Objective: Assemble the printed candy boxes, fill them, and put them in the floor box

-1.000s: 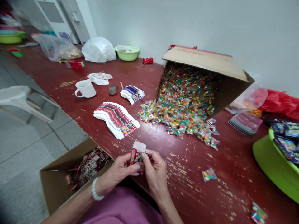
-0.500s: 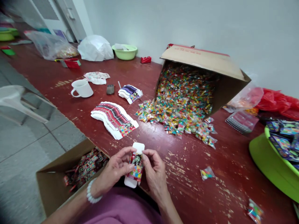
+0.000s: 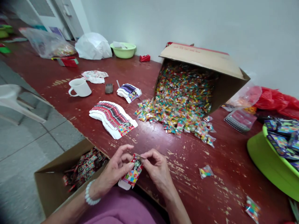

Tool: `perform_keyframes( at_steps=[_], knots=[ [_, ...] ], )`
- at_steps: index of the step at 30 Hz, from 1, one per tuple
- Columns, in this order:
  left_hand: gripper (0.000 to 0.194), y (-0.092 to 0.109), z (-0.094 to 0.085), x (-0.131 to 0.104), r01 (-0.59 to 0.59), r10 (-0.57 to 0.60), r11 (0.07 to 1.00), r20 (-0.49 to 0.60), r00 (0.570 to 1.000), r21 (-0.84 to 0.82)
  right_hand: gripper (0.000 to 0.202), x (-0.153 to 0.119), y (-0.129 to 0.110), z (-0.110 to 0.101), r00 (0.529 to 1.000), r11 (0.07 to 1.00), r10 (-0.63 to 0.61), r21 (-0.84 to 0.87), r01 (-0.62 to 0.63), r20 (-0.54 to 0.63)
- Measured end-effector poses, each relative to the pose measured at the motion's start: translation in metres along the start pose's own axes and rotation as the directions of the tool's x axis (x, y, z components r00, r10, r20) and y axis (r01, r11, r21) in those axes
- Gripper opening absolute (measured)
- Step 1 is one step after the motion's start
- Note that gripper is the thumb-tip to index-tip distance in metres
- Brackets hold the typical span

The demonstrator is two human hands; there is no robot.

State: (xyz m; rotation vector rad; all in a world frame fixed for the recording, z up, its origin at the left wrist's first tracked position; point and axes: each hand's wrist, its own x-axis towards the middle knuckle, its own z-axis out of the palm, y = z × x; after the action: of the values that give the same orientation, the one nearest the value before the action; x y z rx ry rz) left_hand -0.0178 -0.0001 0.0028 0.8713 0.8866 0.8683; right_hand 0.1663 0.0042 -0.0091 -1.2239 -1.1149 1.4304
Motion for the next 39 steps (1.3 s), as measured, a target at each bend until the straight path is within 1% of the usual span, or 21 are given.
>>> perform_keyframes(
  at_steps=[1,3,5,6,8,10,13,16,19,22,24,26,29,31,33,35,36,38,39],
  knots=[
    [0.049,0.001,0.001,0.000,0.045,-0.045,0.997,0.000,0.999,-0.057,0.019,-0.001,0.000,0.001,1.000,1.000,-0.027,-0.010,0.027,-0.009],
    [0.046,0.002,0.005,0.000,0.165,-0.157,0.975,0.066,0.985,-0.148,0.019,-0.004,-0.001,0.002,0.999,0.999,-0.049,-0.014,0.049,-0.005],
    [0.046,0.002,0.009,0.001,0.279,-0.257,0.942,0.133,0.957,-0.187,0.018,-0.006,-0.005,0.004,0.996,0.995,-0.075,-0.061,0.078,0.050],
    [0.050,0.002,0.011,0.002,0.317,-0.294,0.928,0.139,0.946,-0.194,0.019,-0.007,-0.007,0.005,0.992,0.990,-0.095,-0.101,0.103,0.085],
    [0.056,0.001,0.014,0.003,0.348,-0.335,0.917,0.097,0.937,-0.197,0.021,-0.007,-0.010,0.005,0.983,0.975,-0.125,-0.169,0.147,0.132],
    [0.058,0.000,0.016,0.005,0.341,-0.338,0.923,0.047,0.940,-0.178,0.024,-0.006,-0.012,0.005,0.986,0.976,-0.113,-0.172,0.134,0.126],
    [0.060,0.000,0.018,0.005,0.309,-0.309,0.944,0.016,0.951,-0.113,0.025,-0.003,-0.012,0.006,0.994,0.988,-0.041,-0.145,0.055,0.096],
    [0.064,-0.002,0.018,0.006,0.304,-0.305,0.951,0.002,0.952,-0.062,0.027,0.000,-0.011,0.008,0.993,0.992,0.035,-0.128,-0.020,0.114],
    [0.068,-0.003,0.016,0.006,0.292,-0.292,0.956,0.007,0.956,-0.015,0.027,0.002,-0.012,0.012,0.987,0.995,0.101,-0.027,-0.098,0.123],
    [0.070,-0.004,0.014,0.005,0.263,-0.263,0.964,0.023,0.964,0.039,0.028,0.002,-0.012,0.014,0.987,0.992,0.114,0.042,-0.120,0.110],
    [0.069,-0.003,0.013,0.005,0.236,-0.238,0.970,0.013,0.971,0.063,0.026,0.001,-0.013,0.013,0.992,0.996,0.076,0.037,-0.081,0.103],
    [0.068,-0.002,0.013,0.005,0.222,-0.222,0.972,0.002,0.975,0.072,0.024,-0.001,-0.014,0.011,0.992,1.000,0.030,0.003,-0.031,0.124],
    [0.068,-0.002,0.012,0.005,0.224,-0.223,0.971,-0.014,0.975,0.079,0.022,-0.006,-0.015,0.011,0.987,0.991,-0.048,-0.117,0.066,0.150],
    [0.067,-0.004,0.012,0.006,0.221,-0.219,0.971,-0.031,0.975,0.088,0.018,-0.011,-0.016,0.015,0.981,0.958,-0.141,-0.231,0.170,0.136],
    [0.064,-0.006,0.011,0.007,0.210,-0.205,0.974,-0.055,0.977,0.087,0.010,-0.013,-0.015,0.020,0.965,0.905,-0.227,-0.337,0.260,0.135],
    [0.059,-0.007,0.009,0.007,0.198,-0.194,0.979,-0.063,0.979,0.049,0.011,-0.009,-0.014,0.020,0.950,0.869,-0.255,-0.388,0.307,0.181],
    [0.056,-0.007,0.008,0.007,0.195,-0.194,0.981,-0.052,0.980,0.015,0.013,-0.003,-0.013,0.016,0.945,0.858,-0.254,-0.403,0.318,0.205],
    [0.051,-0.007,0.006,0.005,0.203,-0.204,0.977,-0.010,0.979,-0.071,0.017,0.017,-0.010,-0.001,0.947,0.820,-0.268,-0.473,0.322,0.180],
    [0.048,-0.005,0.005,0.004,0.205,-0.205,0.973,0.010,0.979,-0.109,0.020,0.031,-0.009,-0.014,0.947,0.762,-0.308,-0.571,0.305,0.094]
  ],
)
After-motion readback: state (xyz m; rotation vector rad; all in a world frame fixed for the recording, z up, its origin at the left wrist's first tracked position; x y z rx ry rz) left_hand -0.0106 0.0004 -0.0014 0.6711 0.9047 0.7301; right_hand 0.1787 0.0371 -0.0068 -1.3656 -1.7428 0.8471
